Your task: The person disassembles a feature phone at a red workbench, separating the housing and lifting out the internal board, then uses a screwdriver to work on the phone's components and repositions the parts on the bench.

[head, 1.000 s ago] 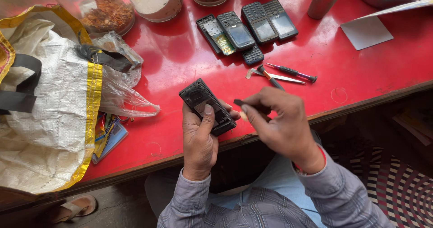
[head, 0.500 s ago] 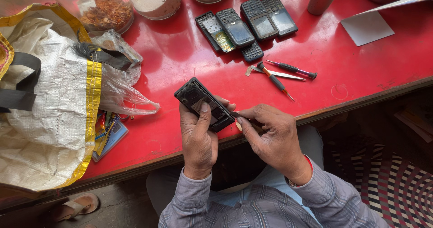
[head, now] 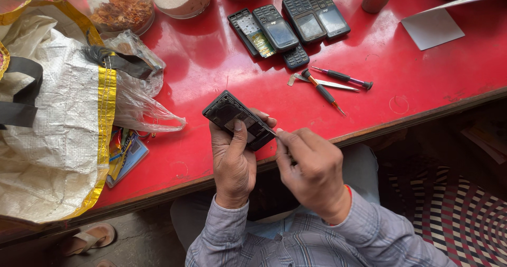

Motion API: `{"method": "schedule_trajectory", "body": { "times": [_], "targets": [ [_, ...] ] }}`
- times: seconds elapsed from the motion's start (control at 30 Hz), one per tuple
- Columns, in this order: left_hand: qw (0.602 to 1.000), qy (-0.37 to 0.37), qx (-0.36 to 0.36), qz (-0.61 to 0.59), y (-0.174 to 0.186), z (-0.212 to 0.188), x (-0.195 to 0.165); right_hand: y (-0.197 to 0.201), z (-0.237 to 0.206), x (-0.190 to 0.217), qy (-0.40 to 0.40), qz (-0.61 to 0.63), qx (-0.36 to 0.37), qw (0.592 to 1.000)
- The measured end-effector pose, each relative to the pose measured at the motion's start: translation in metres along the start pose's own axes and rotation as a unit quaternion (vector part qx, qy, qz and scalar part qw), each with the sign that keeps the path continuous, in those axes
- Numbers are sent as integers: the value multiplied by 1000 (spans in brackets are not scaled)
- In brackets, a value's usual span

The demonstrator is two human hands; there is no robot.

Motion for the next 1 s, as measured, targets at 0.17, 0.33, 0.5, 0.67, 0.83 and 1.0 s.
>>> {"method": "schedule_trajectory", "body": {
  "times": [0.17,0.33,0.5,0.67,0.83,1.0],
  "targets": [
    [1000,1,4,-13,1,0,-2,-10,-3,6,5,-32,-1,999],
    [1000,2,0,-22,4,1,-2,-20,-5,-33,-75,161,45,983],
    [1000,22,-8,-15,5,2,1,-53,-18,-78,-203,396,166,880],
    [1000,24,-16,2,6,3,-1,-77,-29,-90,-251,536,226,774],
    [999,39,-15,-3,5,5,1,-80,-27,-93,-221,530,246,781],
    [998,55,-31,-16,8,6,4,-69,-17,-83,-139,466,237,841]
  ]
}}
Point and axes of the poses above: each hand's wrist, its own z-axis towards the middle knuckle, its own y-axis out of the back of the hand, x = y × z, the point moved 10 cm from there along z, towards the middle knuckle, and after that the axes turned 6 degrees about y, right-handed, at the moved point
